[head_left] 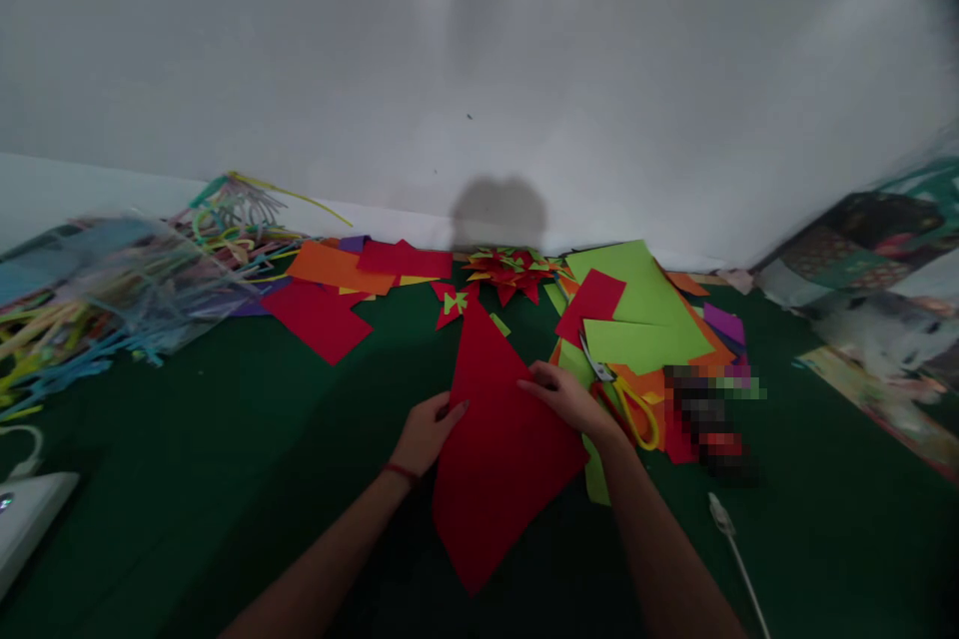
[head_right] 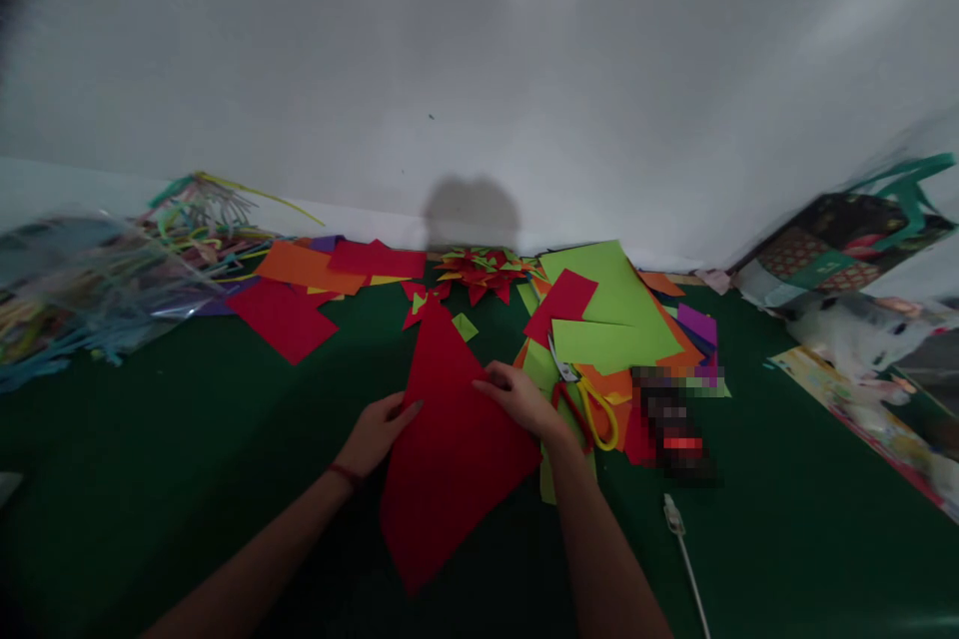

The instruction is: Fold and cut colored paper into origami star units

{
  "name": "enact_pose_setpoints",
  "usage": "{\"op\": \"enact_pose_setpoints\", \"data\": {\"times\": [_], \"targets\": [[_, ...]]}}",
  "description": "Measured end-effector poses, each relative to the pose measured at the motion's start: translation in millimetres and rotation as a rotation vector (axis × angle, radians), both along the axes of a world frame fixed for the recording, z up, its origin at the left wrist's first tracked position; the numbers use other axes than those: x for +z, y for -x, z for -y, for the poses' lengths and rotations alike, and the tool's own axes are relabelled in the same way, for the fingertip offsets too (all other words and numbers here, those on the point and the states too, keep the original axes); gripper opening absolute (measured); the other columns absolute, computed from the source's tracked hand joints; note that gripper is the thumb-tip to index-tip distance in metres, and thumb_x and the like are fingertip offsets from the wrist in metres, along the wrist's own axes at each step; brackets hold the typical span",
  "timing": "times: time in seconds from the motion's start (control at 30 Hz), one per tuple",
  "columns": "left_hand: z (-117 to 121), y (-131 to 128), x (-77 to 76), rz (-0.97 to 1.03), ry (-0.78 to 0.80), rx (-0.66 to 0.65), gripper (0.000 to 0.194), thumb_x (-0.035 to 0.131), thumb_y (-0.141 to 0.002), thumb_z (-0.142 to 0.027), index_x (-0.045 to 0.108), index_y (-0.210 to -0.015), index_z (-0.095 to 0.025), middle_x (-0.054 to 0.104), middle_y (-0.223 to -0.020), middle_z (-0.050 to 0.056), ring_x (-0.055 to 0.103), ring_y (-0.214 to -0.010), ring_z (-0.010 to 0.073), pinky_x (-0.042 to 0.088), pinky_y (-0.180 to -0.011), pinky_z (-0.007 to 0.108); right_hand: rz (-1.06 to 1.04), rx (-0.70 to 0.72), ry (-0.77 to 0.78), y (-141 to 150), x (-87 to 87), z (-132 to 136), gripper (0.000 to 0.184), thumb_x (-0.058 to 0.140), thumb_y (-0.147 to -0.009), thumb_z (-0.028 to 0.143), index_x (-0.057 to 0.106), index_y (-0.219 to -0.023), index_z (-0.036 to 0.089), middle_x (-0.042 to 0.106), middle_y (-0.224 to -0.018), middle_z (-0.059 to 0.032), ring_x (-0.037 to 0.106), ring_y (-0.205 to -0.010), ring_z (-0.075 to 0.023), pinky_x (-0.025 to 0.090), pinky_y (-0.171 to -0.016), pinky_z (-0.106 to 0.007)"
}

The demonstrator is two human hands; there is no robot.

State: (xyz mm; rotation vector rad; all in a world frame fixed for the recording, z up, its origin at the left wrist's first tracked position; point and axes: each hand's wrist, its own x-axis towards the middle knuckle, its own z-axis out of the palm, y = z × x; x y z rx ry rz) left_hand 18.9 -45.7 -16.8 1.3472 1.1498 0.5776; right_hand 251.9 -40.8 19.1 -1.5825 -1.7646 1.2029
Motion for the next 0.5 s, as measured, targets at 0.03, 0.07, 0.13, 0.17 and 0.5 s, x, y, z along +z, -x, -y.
{"op": "enact_pose_setpoints", "data": {"times": [0.03, 0.07, 0.13, 0.17, 0.5], "targets": [[-3, 1, -0.5, -0.002, 0.016, -0.01, 0.047, 0.04, -0.082, -0.05, 0.056, -0.105, -0.012, 0.062, -0.105, 0.01, 0.058, -0.095, 0.024, 0.048, -0.079, 0.035, -0.02, -0.014, 0.013, 0, -3.4, 2, 0.032, 0.047, -0.078, 0.05, 0.053, -0.078, 0.019, 0.055, -0.073, 0.0012, 0.052, -0.069, -0.0136, 0.04, -0.058, -0.021], [-5, 1, -0.9, 0.0, 0.024, -0.019, 0.047, 0.04, -0.082, -0.05, 0.058, -0.1, -0.012, 0.064, -0.1, 0.009, 0.059, -0.092, 0.0239, 0.048, -0.076, 0.035, -0.037, -0.031, 0.025, -1, -6.8, 4, 0.032, 0.048, -0.078, 0.051, 0.053, -0.08, 0.019, 0.055, -0.074, 0.0009, 0.052, -0.069, -0.0137, 0.041, -0.059, -0.022], [-9, 4, -1.0, 0.019, 0.045, -0.056, 0.045, 0.042, -0.081, -0.05, 0.059, -0.097, -0.012, 0.065, -0.096, 0.008, 0.059, -0.09, 0.023, 0.048, -0.074, 0.033, -0.065, -0.075, 0.047, -3, -13.4, 8, 0.036, 0.05, -0.076, 0.052, 0.054, -0.087, 0.018, 0.057, -0.08, -0.0007, 0.054, -0.073, -0.0145, 0.042, -0.062, -0.023], [-10, 5, -0.4, 0.033, 0.058, -0.087, 0.044, 0.044, -0.08, -0.05, 0.059, -0.097, -0.012, 0.066, -0.094, 0.007, 0.06, -0.089, 0.0224, 0.048, -0.074, 0.032, -0.077, -0.096, 0.057, -3, -16.3, 9, 0.038, 0.051, -0.076, 0.053, 0.055, -0.09, 0.018, 0.058, -0.082, -0.0016, 0.054, -0.075, -0.0151, 0.043, -0.063, -0.024], [-33, 12, 10.6, 0.007, 0.012, -0.227, 0.041, 0.044, -0.079, -0.05, 0.062, -0.089, -0.014, 0.065, -0.09, 0.004, 0.057, -0.086, 0.0197, 0.044, -0.073, 0.027, -0.275, -0.054, 0.148, 11, -26.3, 14, 0.039, 0.053, -0.073, 0.053, 0.061, -0.087, 0.018, 0.062, -0.075, -0.0001, 0.058, -0.069, -0.0159, 0.045, -0.057, -0.024]]}}
